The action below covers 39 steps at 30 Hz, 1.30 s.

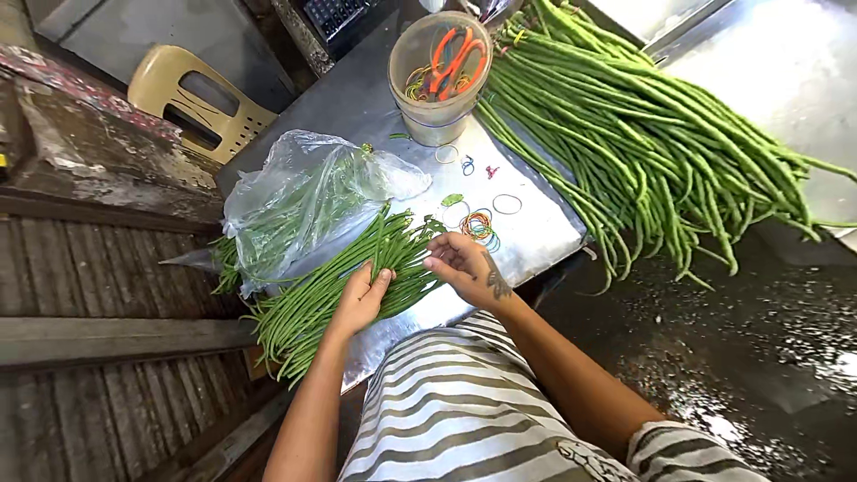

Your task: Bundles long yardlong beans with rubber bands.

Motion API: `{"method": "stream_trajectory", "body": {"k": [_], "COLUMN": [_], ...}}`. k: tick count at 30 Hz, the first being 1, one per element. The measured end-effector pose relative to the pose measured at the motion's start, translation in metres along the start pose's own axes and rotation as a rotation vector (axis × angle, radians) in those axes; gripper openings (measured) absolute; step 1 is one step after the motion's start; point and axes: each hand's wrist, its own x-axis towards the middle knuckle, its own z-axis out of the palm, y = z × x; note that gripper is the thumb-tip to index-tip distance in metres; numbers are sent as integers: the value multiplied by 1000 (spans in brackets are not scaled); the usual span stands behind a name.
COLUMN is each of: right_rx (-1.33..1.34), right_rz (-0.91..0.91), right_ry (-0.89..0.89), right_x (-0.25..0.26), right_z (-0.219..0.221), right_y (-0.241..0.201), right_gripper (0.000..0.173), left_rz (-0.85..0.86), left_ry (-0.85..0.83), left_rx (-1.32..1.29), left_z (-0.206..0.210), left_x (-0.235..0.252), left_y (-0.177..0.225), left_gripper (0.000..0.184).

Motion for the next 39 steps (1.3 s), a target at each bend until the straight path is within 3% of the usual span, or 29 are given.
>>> {"method": "stream_trajectory", "body": {"k": [2, 3, 7, 14, 18, 21, 28, 33, 39], "right_rx": [111, 201, 501, 427, 317, 280, 279, 129, 291], "right_rz": [55, 59, 37, -35, -115, -71, -54, -106, -8], "right_ry": [-123, -138, 66, 69, 173, 164, 100, 101, 70], "right_x": [4, 5, 9, 12, 12, 13, 15, 18, 18], "right_z": [9, 14, 27, 15, 17, 13, 9, 12, 6], "right_y": [-10, -14, -28, -27, -25, -29, -37, -34, -39], "right_gripper": [50, 47, 21, 32, 21, 14, 11, 13, 7], "left_rz": [-3, -2, -34, -86, -87, -88, -67, -56, -47], "left_ry": [-23, -40, -78, -115, -174, -195, -226, -262, -285], "left_rx": [-134, -163, -222, -228, -175, -156, -129, -53, 113], "left_z": [1, 3, 10, 10, 11, 9, 7, 9, 2], "left_x": [3, 4, 5, 7, 9, 10, 13, 14, 14], "left_y": [3, 6, 12, 13, 14, 17, 19, 22, 20], "left_gripper": [25, 24, 22, 22, 23, 24, 27, 31, 45]}}
